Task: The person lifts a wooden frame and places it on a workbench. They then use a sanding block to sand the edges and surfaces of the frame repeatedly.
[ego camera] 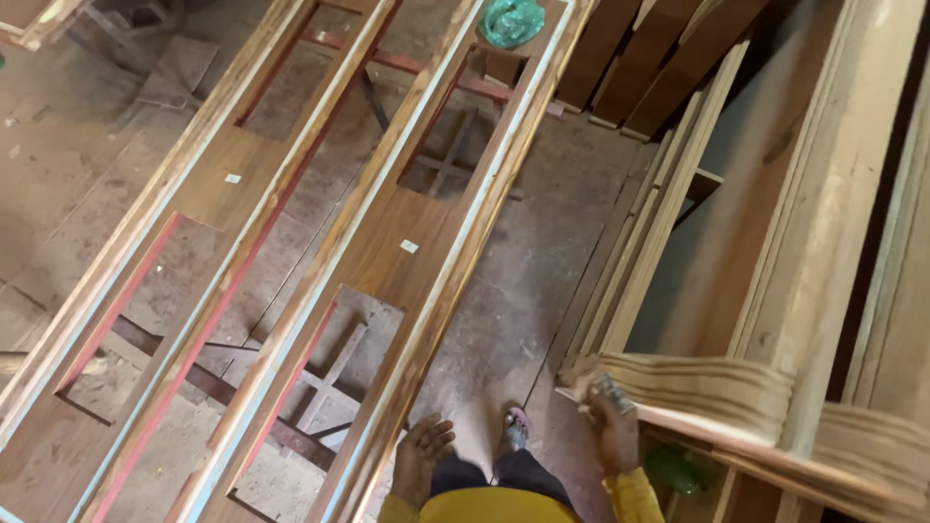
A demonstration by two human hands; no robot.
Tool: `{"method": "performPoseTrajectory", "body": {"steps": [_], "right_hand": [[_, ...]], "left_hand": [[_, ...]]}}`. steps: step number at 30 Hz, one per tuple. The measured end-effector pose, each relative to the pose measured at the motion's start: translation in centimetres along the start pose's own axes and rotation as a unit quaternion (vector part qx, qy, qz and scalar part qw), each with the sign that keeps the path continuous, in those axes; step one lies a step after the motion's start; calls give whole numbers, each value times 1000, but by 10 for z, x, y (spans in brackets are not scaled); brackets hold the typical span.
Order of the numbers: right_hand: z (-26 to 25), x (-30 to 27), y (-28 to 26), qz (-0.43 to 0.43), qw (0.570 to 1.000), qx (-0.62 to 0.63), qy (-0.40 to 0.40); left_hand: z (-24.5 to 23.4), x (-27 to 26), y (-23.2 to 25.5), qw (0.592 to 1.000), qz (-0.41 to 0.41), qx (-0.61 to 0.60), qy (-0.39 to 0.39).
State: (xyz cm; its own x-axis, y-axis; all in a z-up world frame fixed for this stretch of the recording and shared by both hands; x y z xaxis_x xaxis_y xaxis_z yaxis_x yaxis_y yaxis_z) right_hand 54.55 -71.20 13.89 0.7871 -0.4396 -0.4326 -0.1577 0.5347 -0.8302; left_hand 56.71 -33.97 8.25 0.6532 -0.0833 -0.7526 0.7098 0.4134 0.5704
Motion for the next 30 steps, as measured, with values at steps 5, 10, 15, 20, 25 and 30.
{"method": "performPoseTrajectory", "body": {"steps": [5,10,15,20,25,30], "right_hand": [[-20,68,-16,35,990,95,97],[-8,95,6,76,992,25,101],[33,144,9,124,987,60,83],[65,259,-46,125,988,19,85],[90,381,-108,49,993,36,106],[110,460,-132,47,992,44,105]], "left_hand": [[28,24,23,998,-25,-24,51],[48,71,58,992,-42,13,122],[94,143,103,993,-27,-24,109],[159,229,173,991,5,-70,116],[238,334,249,985,82,-22,151],[343,449,314,970,233,57,27]]}}
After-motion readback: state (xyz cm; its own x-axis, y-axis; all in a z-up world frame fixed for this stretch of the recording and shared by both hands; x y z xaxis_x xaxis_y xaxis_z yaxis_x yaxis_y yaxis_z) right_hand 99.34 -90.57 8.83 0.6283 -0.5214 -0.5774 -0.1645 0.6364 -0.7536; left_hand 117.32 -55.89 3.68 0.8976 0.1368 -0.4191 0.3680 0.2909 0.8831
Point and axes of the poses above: each hand's wrist, its own x-axis towards the middle knuckle, its own z-axis out of the palm, y = z × x, the point moved 2 cm from there along x, towards the middle knuckle, and after that the axes turned 2 degrees about x, right-handed, at the moved point
